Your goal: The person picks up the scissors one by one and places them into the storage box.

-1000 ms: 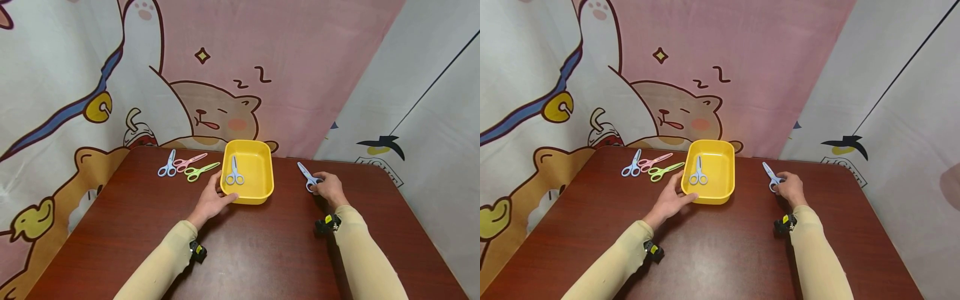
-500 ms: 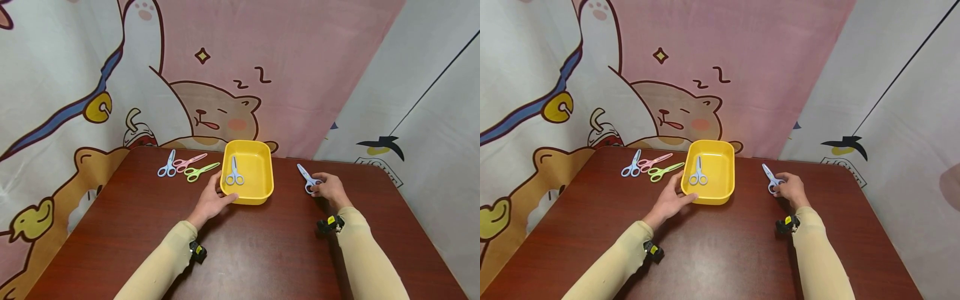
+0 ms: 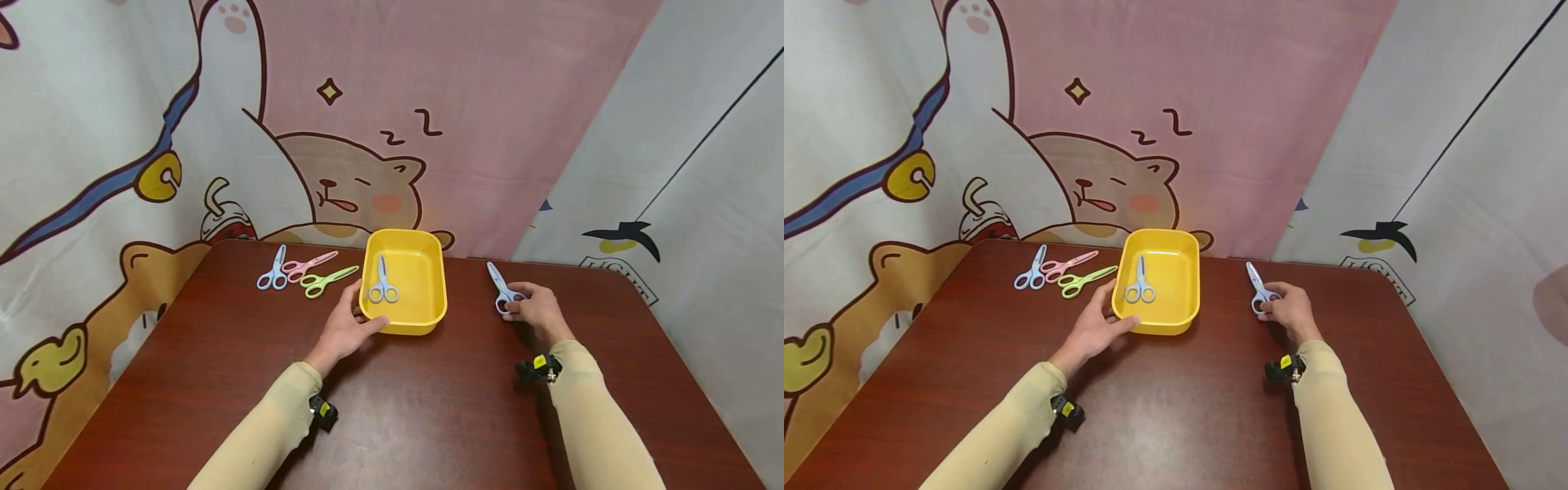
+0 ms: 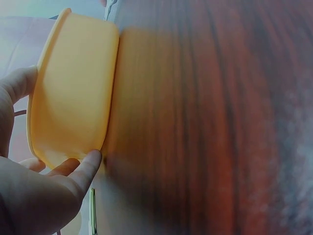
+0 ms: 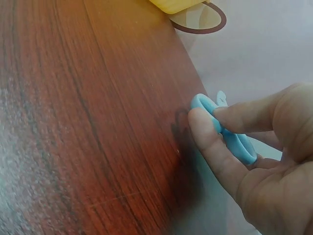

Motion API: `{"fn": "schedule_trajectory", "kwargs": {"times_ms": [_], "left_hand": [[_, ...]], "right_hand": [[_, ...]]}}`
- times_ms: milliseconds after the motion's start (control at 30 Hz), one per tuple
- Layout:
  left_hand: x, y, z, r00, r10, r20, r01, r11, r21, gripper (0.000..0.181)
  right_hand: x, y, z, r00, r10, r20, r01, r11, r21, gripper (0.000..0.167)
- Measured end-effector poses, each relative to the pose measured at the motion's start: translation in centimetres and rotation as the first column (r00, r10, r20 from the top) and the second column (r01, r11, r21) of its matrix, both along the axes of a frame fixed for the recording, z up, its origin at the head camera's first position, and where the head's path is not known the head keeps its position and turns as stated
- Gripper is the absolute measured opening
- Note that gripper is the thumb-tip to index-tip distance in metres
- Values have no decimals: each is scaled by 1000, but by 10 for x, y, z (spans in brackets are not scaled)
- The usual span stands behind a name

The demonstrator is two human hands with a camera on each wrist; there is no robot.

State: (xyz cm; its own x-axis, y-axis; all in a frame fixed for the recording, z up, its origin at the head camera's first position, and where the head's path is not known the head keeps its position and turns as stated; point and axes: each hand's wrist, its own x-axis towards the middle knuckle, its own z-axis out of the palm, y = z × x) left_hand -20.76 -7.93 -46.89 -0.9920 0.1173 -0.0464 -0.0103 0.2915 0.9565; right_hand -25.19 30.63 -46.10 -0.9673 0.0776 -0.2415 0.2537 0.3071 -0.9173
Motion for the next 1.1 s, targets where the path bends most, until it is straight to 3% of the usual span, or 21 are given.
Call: {"fn": "schedule_trajectory", "kwargs": {"times_ms": [433, 833, 1100], "left_hand": [[0, 0, 0, 1000, 0, -1, 0, 1000, 5, 99], [-1, 1, -2, 999, -10, -35, 11, 999, 38, 97], [-1, 0, -2, 1000, -5, -14, 5, 1000, 19, 97]], "right_hand": [[2, -3, 3, 999, -34, -9, 34, 999, 11, 59], [3, -5, 7, 999, -26, -39, 25, 999, -24, 59], [5, -7, 11, 999, -13, -36, 12, 1000, -15, 59]]}}
